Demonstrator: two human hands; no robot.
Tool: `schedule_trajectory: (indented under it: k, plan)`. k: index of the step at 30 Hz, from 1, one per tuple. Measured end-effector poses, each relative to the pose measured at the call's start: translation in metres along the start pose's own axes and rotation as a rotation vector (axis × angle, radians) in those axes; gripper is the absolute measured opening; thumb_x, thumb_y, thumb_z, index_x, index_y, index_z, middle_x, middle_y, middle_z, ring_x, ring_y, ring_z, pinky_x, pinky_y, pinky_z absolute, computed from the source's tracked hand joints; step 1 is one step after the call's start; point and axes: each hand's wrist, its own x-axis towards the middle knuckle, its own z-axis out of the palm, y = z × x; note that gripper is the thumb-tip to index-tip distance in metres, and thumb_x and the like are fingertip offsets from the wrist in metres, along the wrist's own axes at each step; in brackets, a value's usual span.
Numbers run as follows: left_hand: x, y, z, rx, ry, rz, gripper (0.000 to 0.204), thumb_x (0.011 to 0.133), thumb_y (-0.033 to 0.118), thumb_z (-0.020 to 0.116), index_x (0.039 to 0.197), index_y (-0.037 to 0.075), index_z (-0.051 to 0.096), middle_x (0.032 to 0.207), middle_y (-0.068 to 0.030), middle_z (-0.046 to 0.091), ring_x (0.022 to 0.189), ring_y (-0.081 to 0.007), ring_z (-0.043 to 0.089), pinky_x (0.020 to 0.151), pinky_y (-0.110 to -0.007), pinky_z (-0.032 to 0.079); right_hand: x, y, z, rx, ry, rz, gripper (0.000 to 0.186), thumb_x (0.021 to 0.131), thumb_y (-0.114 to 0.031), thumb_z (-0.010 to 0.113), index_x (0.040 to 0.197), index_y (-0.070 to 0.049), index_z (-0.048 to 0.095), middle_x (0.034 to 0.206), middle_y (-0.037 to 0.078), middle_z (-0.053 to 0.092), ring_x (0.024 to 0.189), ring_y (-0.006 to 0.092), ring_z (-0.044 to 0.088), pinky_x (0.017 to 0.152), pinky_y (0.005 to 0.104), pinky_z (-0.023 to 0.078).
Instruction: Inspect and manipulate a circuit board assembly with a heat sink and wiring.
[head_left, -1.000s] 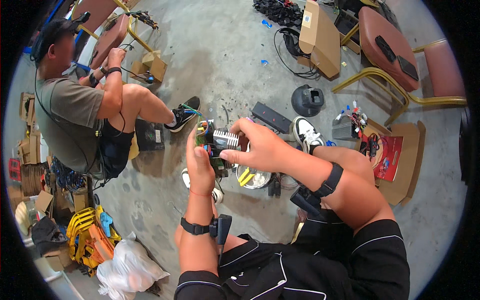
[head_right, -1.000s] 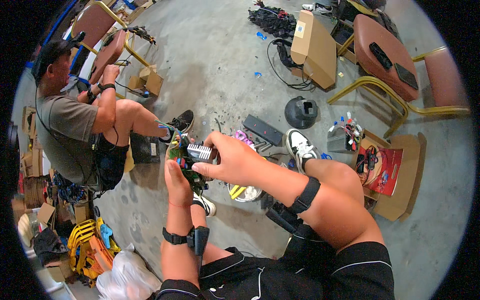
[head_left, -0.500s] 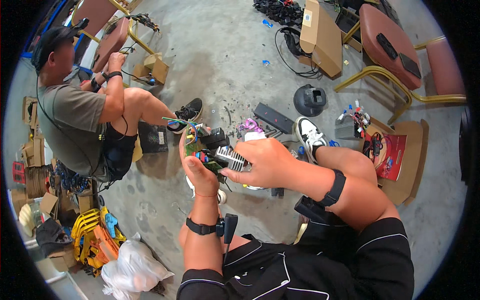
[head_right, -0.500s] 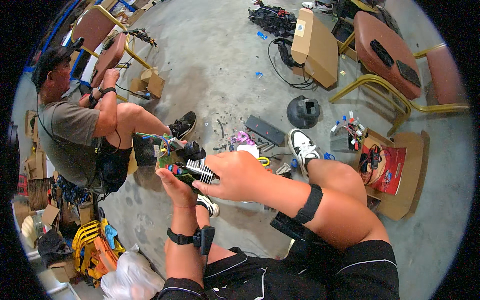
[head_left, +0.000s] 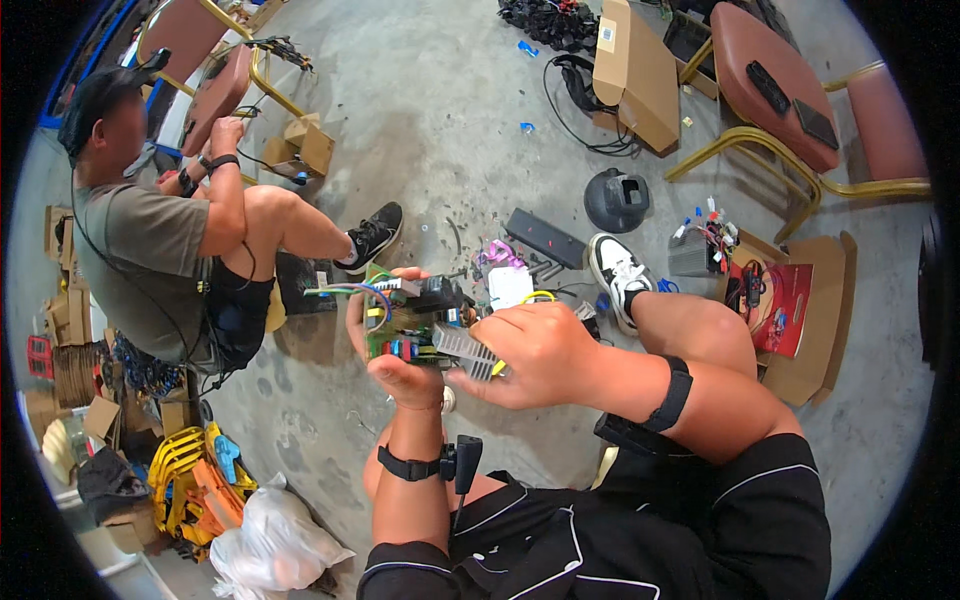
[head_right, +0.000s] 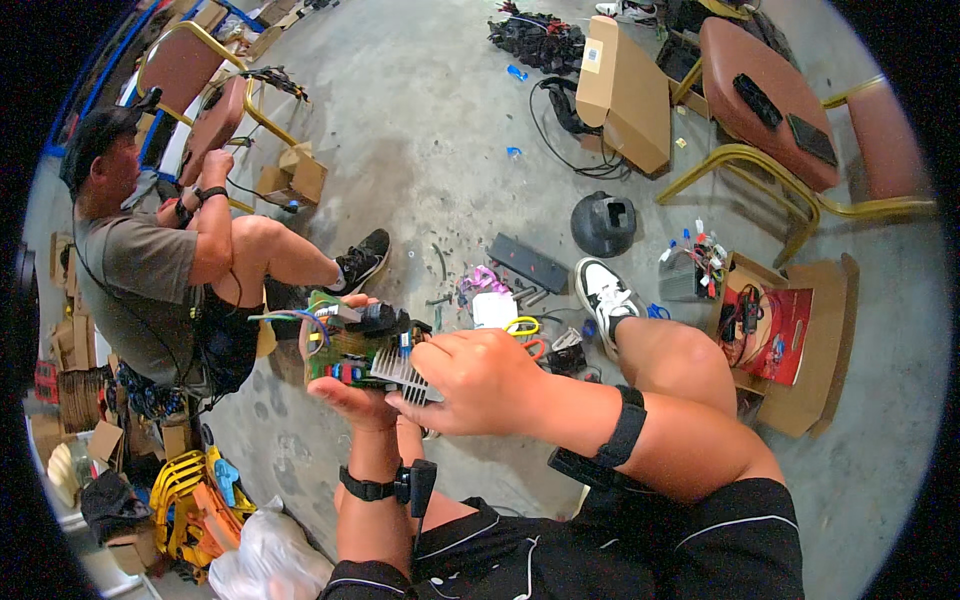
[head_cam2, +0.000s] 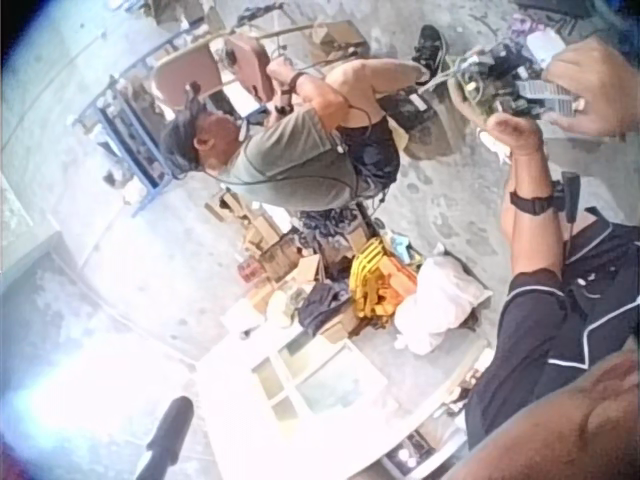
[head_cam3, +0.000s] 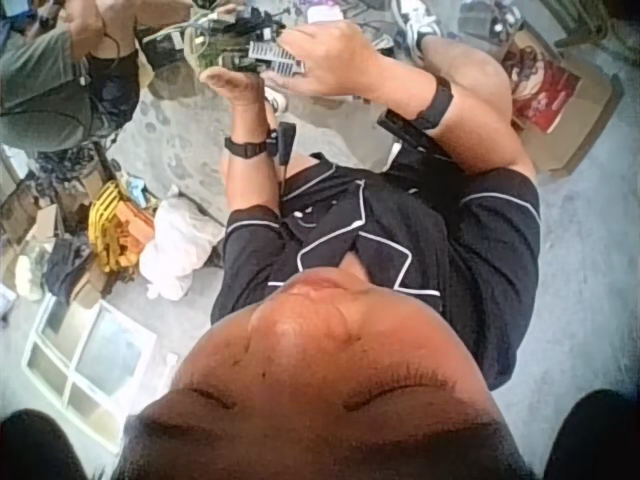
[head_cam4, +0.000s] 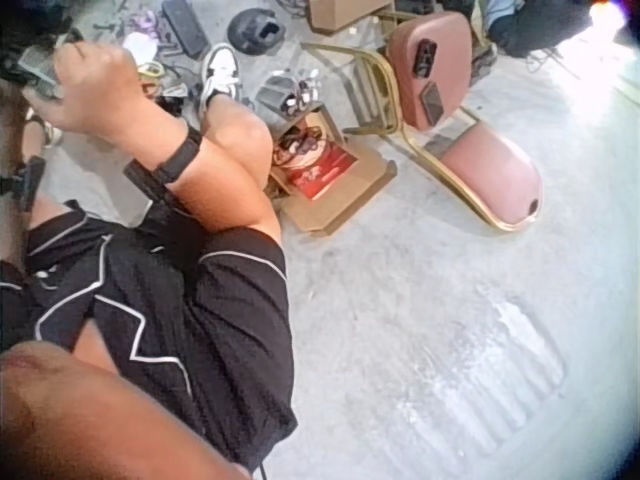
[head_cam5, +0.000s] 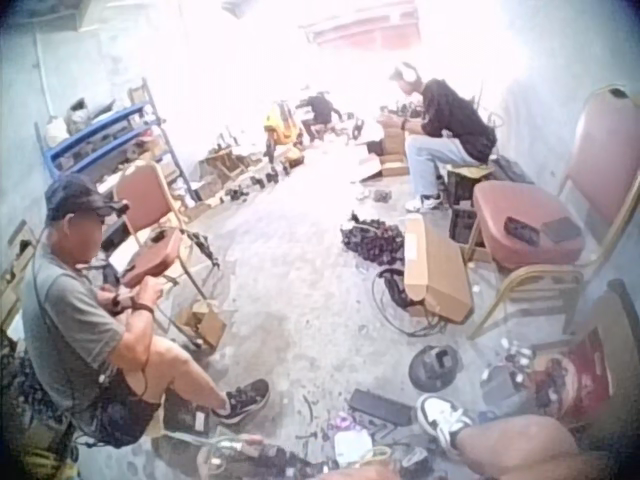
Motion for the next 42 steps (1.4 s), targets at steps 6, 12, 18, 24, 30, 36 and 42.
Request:
schedule_trajectory:
  k: [6, 12, 18, 24, 30, 36, 42]
  plan:
    - [0.000, 0.002, 0.002, 0.056, 0.029, 0.129, 0.113, 0.073, 0.093, 0.046, 0.142, 0.004, 0.033, 0.123, -0.0264, 0.057, 0.111, -0.0330, 0.060, 0.099, -0.047, 0.050, -0.001, 0.001, 0.003, 0.037, 0.032, -0.005, 0.037, 0.074, -0.034, 0.084, 0.082, -0.003, 0.064, 0.063, 0.008, 0.060, 0.053, 0.0265, 0.062, 0.049, 0.0348, 0.050]
    - [-0.003, 0.010, 0.001, 0.035, -0.062, 0.177, 0.118, 0.067, 0.094, 0.050, 0.141, 0.005, 0.034, 0.119, -0.0284, 0.060, 0.110, -0.0337, 0.061, 0.100, -0.048, 0.050, -0.004, 0.000, 0.002, 0.124, 0.027, 0.054, 0.037, 0.075, -0.033, 0.084, 0.082, -0.003, 0.063, 0.063, 0.009, 0.059, 0.054, 0.0276, 0.062, 0.050, 0.0366, 0.050]
    - [-0.004, 0.018, 0.005, 0.080, -0.023, 0.031, 0.117, 0.069, 0.092, 0.052, 0.146, 0.006, 0.031, 0.121, -0.0275, 0.058, 0.109, -0.0335, 0.061, 0.097, -0.047, 0.052, -0.004, -0.001, 0.003, 0.162, -0.028, 0.119, 0.039, 0.077, -0.033, 0.083, 0.086, -0.001, 0.063, 0.065, 0.011, 0.060, 0.056, 0.0283, 0.063, 0.052, 0.0370, 0.051]
    - [0.007, 0.014, -0.002, 0.184, -0.138, -0.017, 0.109, 0.081, 0.087, 0.043, 0.150, 0.004, 0.028, 0.123, -0.0225, 0.058, 0.109, -0.0285, 0.061, 0.095, -0.041, 0.052, -0.004, -0.003, 0.003, 0.048, -0.136, 0.134, 0.046, 0.079, -0.039, 0.082, 0.093, 0.001, 0.063, 0.067, 0.013, 0.063, 0.058, 0.0294, 0.065, 0.053, 0.0384, 0.052]
    - [0.004, 0.011, -0.004, 0.184, -0.163, -0.059, 0.110, 0.080, 0.086, 0.047, 0.151, 0.004, 0.028, 0.123, -0.0226, 0.058, 0.111, -0.0278, 0.060, 0.096, -0.040, 0.052, 0.005, 0.000, -0.004, 0.053, -0.184, 0.193, 0.046, 0.082, -0.045, 0.077, 0.086, -0.001, 0.063, 0.066, 0.015, 0.064, 0.059, 0.0318, 0.066, 0.055, 0.0398, 0.053]
    - [-0.001, 0.010, 0.000, 0.173, -0.220, -0.121, 0.114, 0.077, 0.086, 0.053, 0.150, 0.003, 0.028, 0.123, -0.0223, 0.058, 0.110, -0.0281, 0.061, 0.097, -0.041, 0.052, 0.009, 0.009, -0.013, 0.146, -0.347, 0.357, 0.052, 0.084, -0.051, 0.074, 0.073, -0.002, 0.061, 0.060, 0.014, 0.063, 0.058, 0.0337, 0.066, 0.056, 0.0409, 0.054]
    - [0.005, 0.004, 0.000, 0.169, -0.159, -0.067, 0.109, 0.080, 0.087, 0.047, 0.144, 0.000, 0.036, 0.121, -0.0198, 0.059, 0.106, -0.0256, 0.062, 0.093, -0.038, 0.054, 0.004, 0.003, -0.006, 0.147, -0.251, 0.342, 0.050, 0.085, -0.049, 0.074, 0.074, -0.003, 0.059, 0.063, 0.014, 0.062, 0.056, 0.0330, 0.065, 0.054, 0.0412, 0.052]
